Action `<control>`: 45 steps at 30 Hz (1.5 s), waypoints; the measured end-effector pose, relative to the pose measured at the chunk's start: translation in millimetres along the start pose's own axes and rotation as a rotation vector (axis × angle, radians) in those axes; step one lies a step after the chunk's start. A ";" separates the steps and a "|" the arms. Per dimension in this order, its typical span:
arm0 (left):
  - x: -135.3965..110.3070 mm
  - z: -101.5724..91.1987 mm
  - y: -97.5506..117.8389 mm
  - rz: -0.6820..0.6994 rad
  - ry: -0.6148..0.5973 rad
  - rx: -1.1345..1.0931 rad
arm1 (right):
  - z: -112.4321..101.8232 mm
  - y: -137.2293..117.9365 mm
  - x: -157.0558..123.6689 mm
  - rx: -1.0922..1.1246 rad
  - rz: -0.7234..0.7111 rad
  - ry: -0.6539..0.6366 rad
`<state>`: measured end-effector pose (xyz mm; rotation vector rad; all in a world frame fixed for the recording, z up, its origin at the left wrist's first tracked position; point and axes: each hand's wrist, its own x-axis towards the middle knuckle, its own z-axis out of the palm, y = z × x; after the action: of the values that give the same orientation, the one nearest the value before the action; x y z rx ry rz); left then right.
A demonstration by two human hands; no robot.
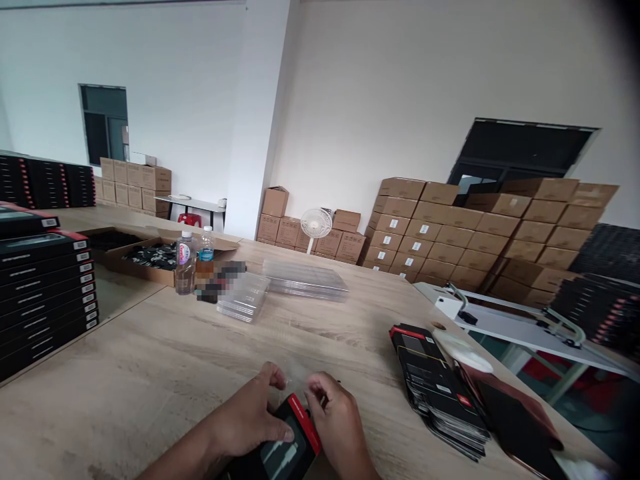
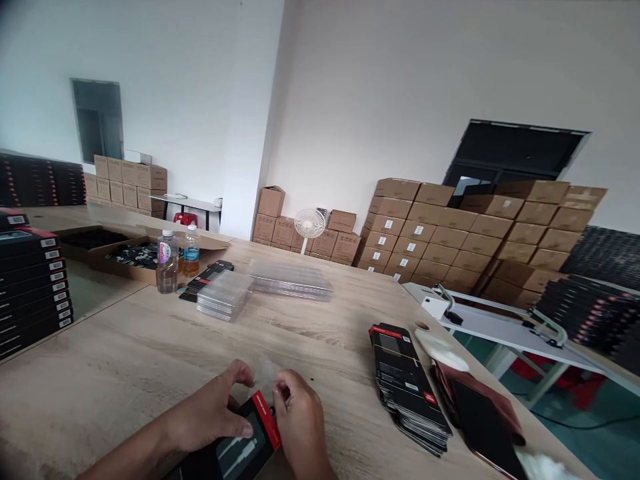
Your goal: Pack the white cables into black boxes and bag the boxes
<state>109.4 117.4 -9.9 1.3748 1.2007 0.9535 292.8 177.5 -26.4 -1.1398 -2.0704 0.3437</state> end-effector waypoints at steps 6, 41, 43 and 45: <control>1.3 0.2 4.6 0.048 0.073 -0.010 | -5.7 -7.2 1.6 -0.054 -0.131 -0.081; 18.7 2.0 -2.7 0.117 0.264 -0.291 | -5.9 -5.0 7.3 0.042 0.126 0.096; 19.2 1.7 -2.9 0.117 0.280 -0.297 | -5.3 -6.2 6.7 0.018 0.077 0.116; 19.5 1.1 -2.8 0.114 0.292 -0.295 | -4.6 -6.5 6.0 -0.015 0.026 0.144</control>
<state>113.7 136.2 -14.0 1.1029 1.1457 1.3905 290.1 178.2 -16.9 -1.1670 -1.9369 0.2509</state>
